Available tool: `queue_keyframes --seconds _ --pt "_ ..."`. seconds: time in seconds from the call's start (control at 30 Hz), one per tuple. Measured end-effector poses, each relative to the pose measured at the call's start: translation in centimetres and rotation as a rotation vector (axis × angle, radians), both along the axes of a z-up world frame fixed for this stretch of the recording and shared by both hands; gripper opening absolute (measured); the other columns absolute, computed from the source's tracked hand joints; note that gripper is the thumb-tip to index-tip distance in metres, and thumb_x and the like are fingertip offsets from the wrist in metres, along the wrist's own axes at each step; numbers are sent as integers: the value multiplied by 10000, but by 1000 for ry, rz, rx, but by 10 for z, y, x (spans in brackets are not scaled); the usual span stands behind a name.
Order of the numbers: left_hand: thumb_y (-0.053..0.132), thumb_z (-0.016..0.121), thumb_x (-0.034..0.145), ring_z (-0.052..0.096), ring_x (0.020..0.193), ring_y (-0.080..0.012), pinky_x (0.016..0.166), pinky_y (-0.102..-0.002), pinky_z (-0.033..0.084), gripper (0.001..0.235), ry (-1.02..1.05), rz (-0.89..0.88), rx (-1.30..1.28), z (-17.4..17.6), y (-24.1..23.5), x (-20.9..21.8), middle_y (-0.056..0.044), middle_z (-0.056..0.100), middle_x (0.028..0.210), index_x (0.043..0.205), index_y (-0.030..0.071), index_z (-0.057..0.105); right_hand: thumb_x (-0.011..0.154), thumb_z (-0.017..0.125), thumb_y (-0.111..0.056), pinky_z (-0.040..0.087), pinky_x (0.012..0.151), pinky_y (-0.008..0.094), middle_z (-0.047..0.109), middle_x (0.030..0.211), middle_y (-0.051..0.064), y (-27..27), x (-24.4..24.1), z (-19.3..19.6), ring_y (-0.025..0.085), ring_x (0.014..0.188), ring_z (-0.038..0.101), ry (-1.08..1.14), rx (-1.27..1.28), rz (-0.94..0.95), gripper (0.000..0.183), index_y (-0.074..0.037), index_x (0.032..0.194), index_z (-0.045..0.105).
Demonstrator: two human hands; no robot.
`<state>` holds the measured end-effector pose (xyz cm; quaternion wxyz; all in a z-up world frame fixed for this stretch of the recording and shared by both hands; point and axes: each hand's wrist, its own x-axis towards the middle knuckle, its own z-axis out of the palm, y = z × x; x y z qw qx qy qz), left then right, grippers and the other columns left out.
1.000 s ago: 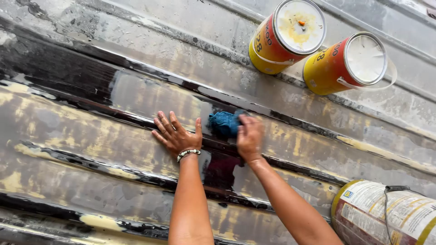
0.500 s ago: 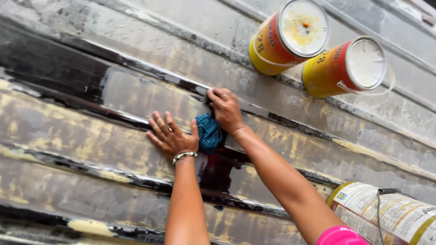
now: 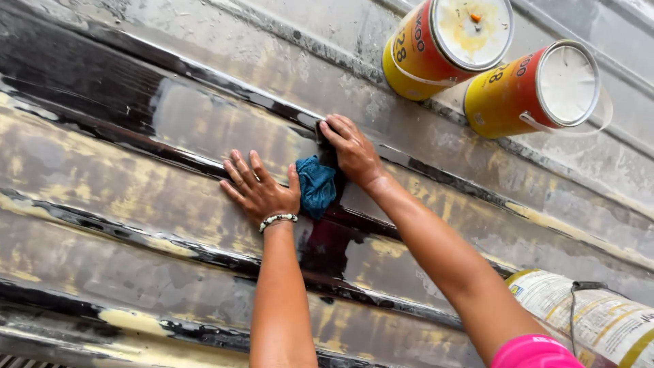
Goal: Sanding the roof of a vehicle using a sanding block and water.
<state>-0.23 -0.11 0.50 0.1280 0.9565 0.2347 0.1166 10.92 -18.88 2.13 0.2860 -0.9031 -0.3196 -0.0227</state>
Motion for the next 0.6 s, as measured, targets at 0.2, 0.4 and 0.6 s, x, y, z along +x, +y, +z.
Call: queue_keyframes --seconds 0.2,0.4,0.6 --pt "611 594 930 227 1554 -424 1242 -641 135 822 -35 31 -33 1 -2 4 -243 312 1653 1506 51 421 902 634 15 460 1160 454 623 1389 170 -52 -21 -20 359 1362 555 -123 -92 10 428 -59 1324 656" --pt "605 587 969 225 1572 -430 1267 -638 136 799 -28 24 -8 -1 -2 1 -238 304 1673 1522 53 418 937 617 30 436 1182 436 620 1399 183 53 12 -11 369 1380 531 -31 67 4 421 -29 1352 643" --pt "605 598 929 238 1541 -433 1237 -645 136 809 -84 28 -45 -2 -1 4 -239 308 1641 1493 50 429 844 518 88 425 1175 461 631 1406 189 -32 -9 -26 384 1388 534 -80 -54 44 550 -58 1352 669"
